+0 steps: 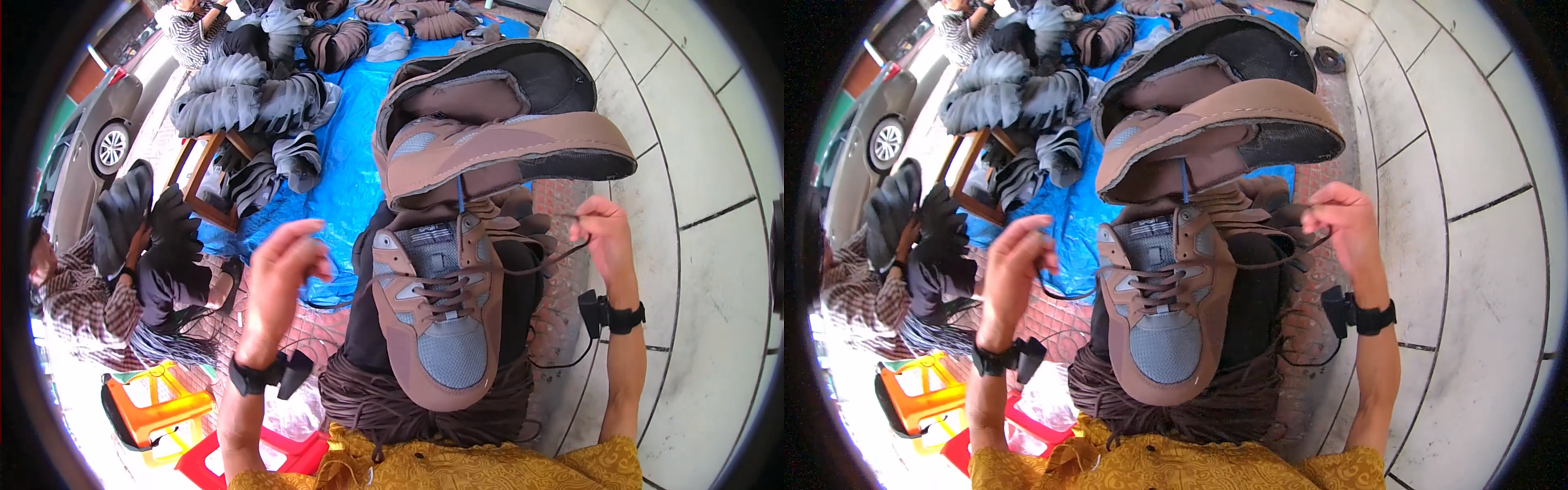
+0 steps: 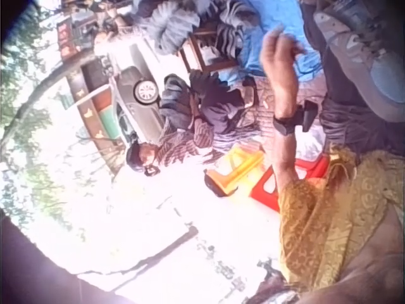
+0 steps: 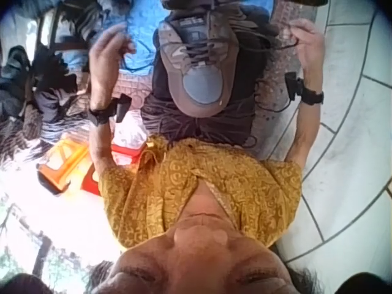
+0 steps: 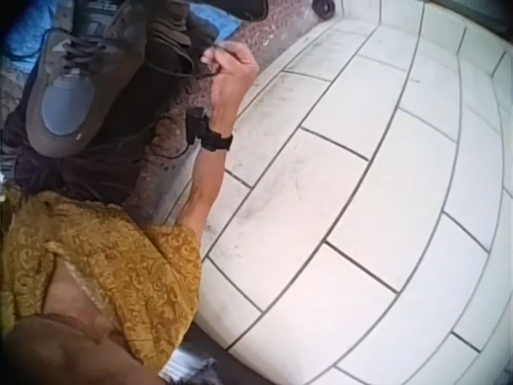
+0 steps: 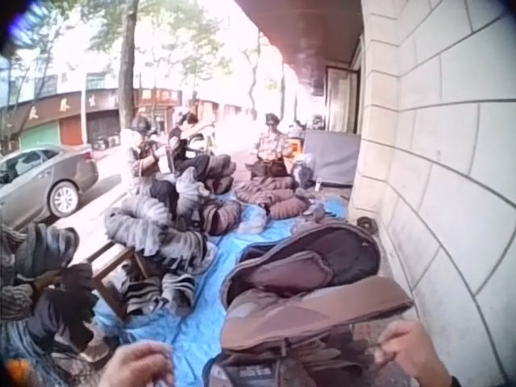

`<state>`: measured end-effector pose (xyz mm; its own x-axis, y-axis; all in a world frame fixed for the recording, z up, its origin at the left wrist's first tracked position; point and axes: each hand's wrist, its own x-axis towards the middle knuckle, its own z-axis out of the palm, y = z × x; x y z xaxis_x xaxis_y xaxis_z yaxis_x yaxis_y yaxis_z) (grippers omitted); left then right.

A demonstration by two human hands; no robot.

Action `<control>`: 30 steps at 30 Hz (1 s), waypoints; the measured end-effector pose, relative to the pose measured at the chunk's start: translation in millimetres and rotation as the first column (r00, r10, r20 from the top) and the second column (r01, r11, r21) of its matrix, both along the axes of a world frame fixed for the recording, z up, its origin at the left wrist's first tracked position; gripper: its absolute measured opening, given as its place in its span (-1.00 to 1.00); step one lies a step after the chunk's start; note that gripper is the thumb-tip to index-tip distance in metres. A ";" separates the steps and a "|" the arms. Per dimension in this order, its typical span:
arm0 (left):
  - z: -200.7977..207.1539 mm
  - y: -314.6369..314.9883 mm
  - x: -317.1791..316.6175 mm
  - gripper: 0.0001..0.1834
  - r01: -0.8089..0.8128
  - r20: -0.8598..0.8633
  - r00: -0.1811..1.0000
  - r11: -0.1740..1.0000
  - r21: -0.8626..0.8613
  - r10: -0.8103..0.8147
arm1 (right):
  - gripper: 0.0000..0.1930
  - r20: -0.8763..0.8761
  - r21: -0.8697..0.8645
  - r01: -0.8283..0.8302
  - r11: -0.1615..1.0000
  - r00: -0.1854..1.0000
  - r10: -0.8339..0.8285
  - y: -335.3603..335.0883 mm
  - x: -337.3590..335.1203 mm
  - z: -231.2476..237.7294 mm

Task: Insert and tighten laces into the eyelets of a shoe upper.

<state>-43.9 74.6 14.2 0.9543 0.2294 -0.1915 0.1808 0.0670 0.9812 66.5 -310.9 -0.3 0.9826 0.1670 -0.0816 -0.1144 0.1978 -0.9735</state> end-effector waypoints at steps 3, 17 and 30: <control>6.6 -33.9 -7.3 -0.90 0.129 0.075 0.989 0.991 -0.029 -0.126 | -0.89 0.099 -0.170 -0.253 0.952 0.957 0.272 46.5 -21.0 27.4; 6.3 -37.9 -42.4 -0.72 0.257 -0.109 0.944 0.899 -0.355 -0.312 | -0.64 0.025 -0.568 -0.484 0.666 0.799 0.601 150.7 -46.5 46.5; -5.8 -20.5 -42.6 -0.90 0.200 -0.192 0.953 0.962 -0.185 -0.235 | -0.69 0.048 -0.582 -0.449 0.678 0.813 0.580 149.6 -53.8 37.1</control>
